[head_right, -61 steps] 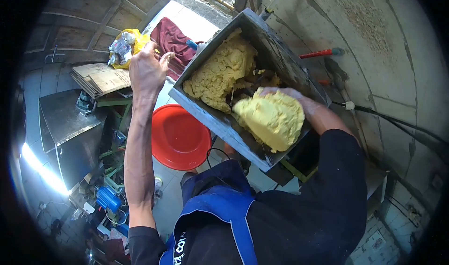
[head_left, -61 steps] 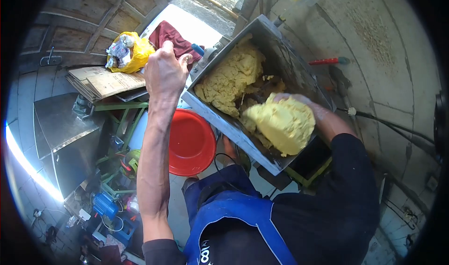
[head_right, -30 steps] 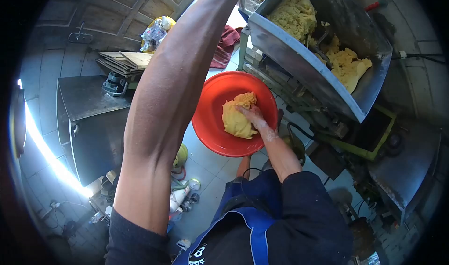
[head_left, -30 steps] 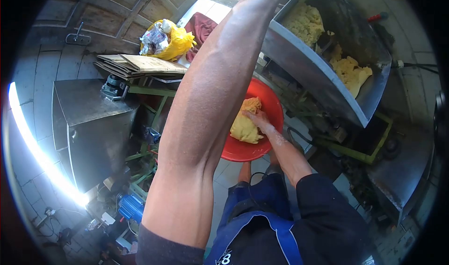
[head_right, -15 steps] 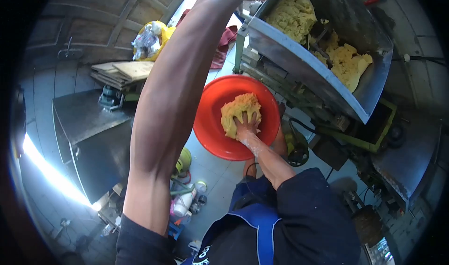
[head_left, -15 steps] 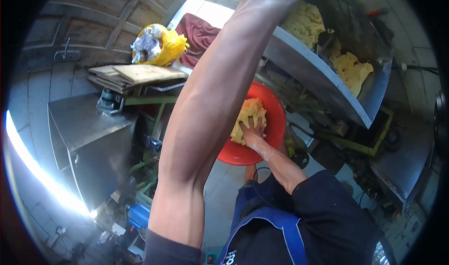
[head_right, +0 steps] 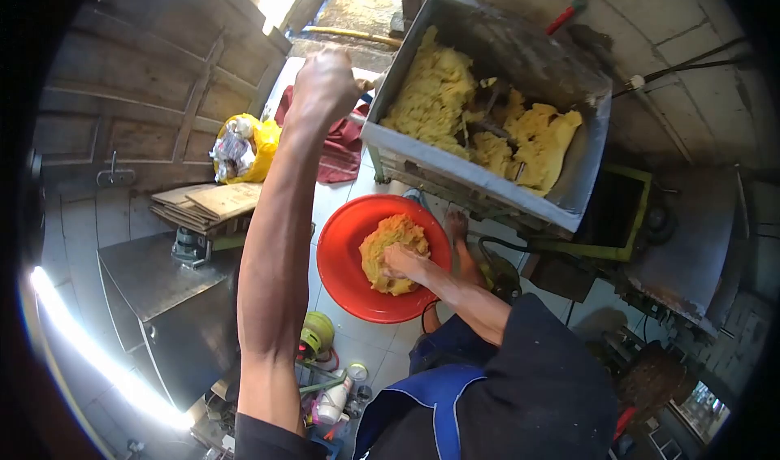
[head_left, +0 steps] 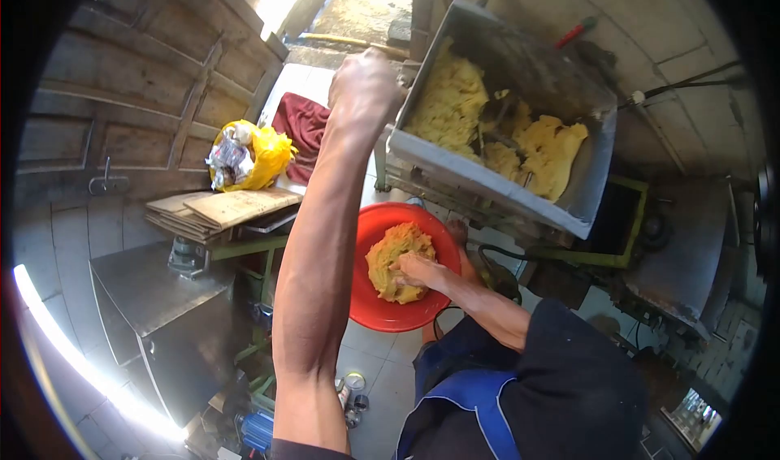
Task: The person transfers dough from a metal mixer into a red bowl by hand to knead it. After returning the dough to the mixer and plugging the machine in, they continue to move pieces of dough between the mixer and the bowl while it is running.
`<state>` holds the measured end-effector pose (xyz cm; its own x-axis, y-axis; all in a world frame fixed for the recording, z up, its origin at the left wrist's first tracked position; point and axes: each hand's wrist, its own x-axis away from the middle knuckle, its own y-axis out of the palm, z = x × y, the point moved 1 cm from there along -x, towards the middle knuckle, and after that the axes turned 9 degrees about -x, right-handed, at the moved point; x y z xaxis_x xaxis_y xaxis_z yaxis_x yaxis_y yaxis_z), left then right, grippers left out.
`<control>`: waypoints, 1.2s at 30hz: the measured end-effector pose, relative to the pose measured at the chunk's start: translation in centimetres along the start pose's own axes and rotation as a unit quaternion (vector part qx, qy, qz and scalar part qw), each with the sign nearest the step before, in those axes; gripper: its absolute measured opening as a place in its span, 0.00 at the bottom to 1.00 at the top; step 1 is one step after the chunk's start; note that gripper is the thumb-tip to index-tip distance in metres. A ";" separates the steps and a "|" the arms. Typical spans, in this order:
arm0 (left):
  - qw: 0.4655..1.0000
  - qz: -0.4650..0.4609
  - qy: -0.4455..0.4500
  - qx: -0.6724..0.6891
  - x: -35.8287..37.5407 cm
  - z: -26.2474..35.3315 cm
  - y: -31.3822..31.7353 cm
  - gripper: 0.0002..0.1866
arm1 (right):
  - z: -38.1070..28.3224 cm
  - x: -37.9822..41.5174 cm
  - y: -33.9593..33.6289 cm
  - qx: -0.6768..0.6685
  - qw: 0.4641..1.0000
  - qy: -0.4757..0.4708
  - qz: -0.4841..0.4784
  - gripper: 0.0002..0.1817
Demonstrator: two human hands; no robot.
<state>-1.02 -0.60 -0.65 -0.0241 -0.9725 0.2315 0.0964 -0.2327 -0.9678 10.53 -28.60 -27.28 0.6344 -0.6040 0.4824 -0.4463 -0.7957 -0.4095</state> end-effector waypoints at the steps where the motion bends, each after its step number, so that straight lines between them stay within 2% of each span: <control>1: 1.000 0.010 0.007 0.012 0.0 -0.1 0.2 0.12 | -2.7 1.8 -3.8 -0.053 0.996 -0.058 0.031 0.23; 3: 1.000 0.017 -0.003 0.022 -0.5 -0.6 1.3 0.13 | -9.7 5.7 -13.5 -0.112 0.977 -0.104 0.147 0.15; 4: 0.999 0.014 -0.013 0.029 -0.4 -0.5 1.2 0.16 | -12.2 7.3 -19.1 -0.104 0.970 -0.114 0.187 0.14; 5: 0.999 0.017 -0.017 0.031 -0.3 -0.4 1.1 0.16 | -13.4 8.1 -24.5 -0.097 0.962 -0.126 0.224 0.13; 6: 0.998 0.048 -0.004 0.039 -0.2 -0.4 1.1 0.15 | -13.4 7.5 -28.8 -0.107 0.937 -0.131 0.306 0.13; 7: 0.996 0.079 0.009 0.047 -0.2 -0.5 1.2 0.15 | -11.6 5.3 -32.9 -0.036 0.931 -0.147 0.333 0.19; 10: 0.988 0.127 -0.011 0.088 -0.1 -0.3 1.5 0.17 | -3.2 -5.4 -40.0 0.133 0.932 -0.041 0.335 0.39; 11: 0.981 0.160 -0.011 0.107 -0.1 -0.1 1.2 0.20 | 0.6 -9.9 -40.4 0.132 0.932 -0.045 0.335 0.39; 12: 0.979 0.160 -0.027 0.126 0.0 0.2 0.7 0.19 | 4.5 -14.4 -39.8 0.174 0.949 -0.002 0.262 0.43; 14: 0.975 0.164 -0.037 0.146 0.2 0.6 0.4 0.20 | 6.5 -17.9 -39.7 0.213 0.958 0.037 0.188 0.47; 17: 0.968 0.183 -0.028 0.172 0.3 1.1 -0.1 0.21 | 7.0 -18.5 -37.7 0.173 0.973 0.031 0.147 0.49; 19: 0.969 0.206 -0.028 0.133 -0.1 0.5 0.9 0.20 | 6.3 -18.6 -37.6 0.153 0.980 0.020 0.126 0.52; 20: 0.969 0.205 -0.031 0.132 0.1 0.4 1.1 0.20 | 0.1 -12.2 -39.7 0.053 0.994 0.095 -0.011 0.52; 22: 0.974 0.189 -0.034 0.122 -0.1 0.4 0.9 0.19 | -2.4 -9.9 -37.5 0.108 0.986 0.124 0.023 0.54; 24: 0.974 0.188 -0.043 0.121 -0.3 0.0 1.3 0.19 | -5.4 -4.5 -34.6 0.130 0.985 0.022 0.113 0.57; 25: 0.975 0.178 -0.050 0.123 -0.3 0.1 1.5 0.20 | -4.2 -3.5 -32.6 0.270 0.943 -0.045 0.190 0.53; 27: 0.975 0.186 -0.051 0.108 -0.4 0.1 1.0 0.20 | -4.3 -1.2 -34.1 0.147 0.975 -0.077 0.145 0.47; 28: 0.976 0.185 -0.049 0.105 -0.5 0.2 0.9 0.20 | -5.0 -2.1 -37.8 0.071 0.997 -0.012 0.032 0.46; 29: 0.978 0.176 -0.044 0.102 -0.1 0.2 1.1 0.21 | -5.4 -3.3 -40.8 -0.012 0.995 0.059 -0.085 0.44; 30: 0.978 0.165 -0.046 0.118 -0.1 0.1 1.1 0.22 | -4.2 -5.0 -40.9 -0.009 0.998 -0.013 0.067 0.44; 31: 0.977 0.169 -0.052 0.116 -0.2 0.2 0.8 0.22 | -4.7 -6.5 -41.5 -0.006 0.998 -0.019 0.063 0.44; 33: 0.976 0.158 -0.068 0.130 0.0 0.4 0.9 0.22 | -5.0 -8.8 -40.6 0.059 0.984 0.138 -0.099 0.44; 34: 0.973 0.181 -0.051 0.132 0.0 0.3 0.9 0.21 | -4.9 -8.6 -39.5 -0.029 0.998 -0.047 -0.029 0.47; 35: 0.973 0.178 -0.055 0.133 -0.4 0.1 1.1 0.21 | -4.7 -9.7 -39.6 -0.030 0.998 -0.046 -0.035 0.47; 36: 0.972 0.191 -0.046 0.131 -0.7 0.2 1.0 0.20 | -5.0 -10.6 -40.0 -0.066 0.993 0.010 -0.098 0.40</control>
<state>-0.73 -0.10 -1.79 0.1505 -0.9814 -0.1195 0.3306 0.1639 -0.9294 18.46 9.39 -12.11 0.7059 -0.4360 0.5583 -0.3949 -0.8965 -0.2009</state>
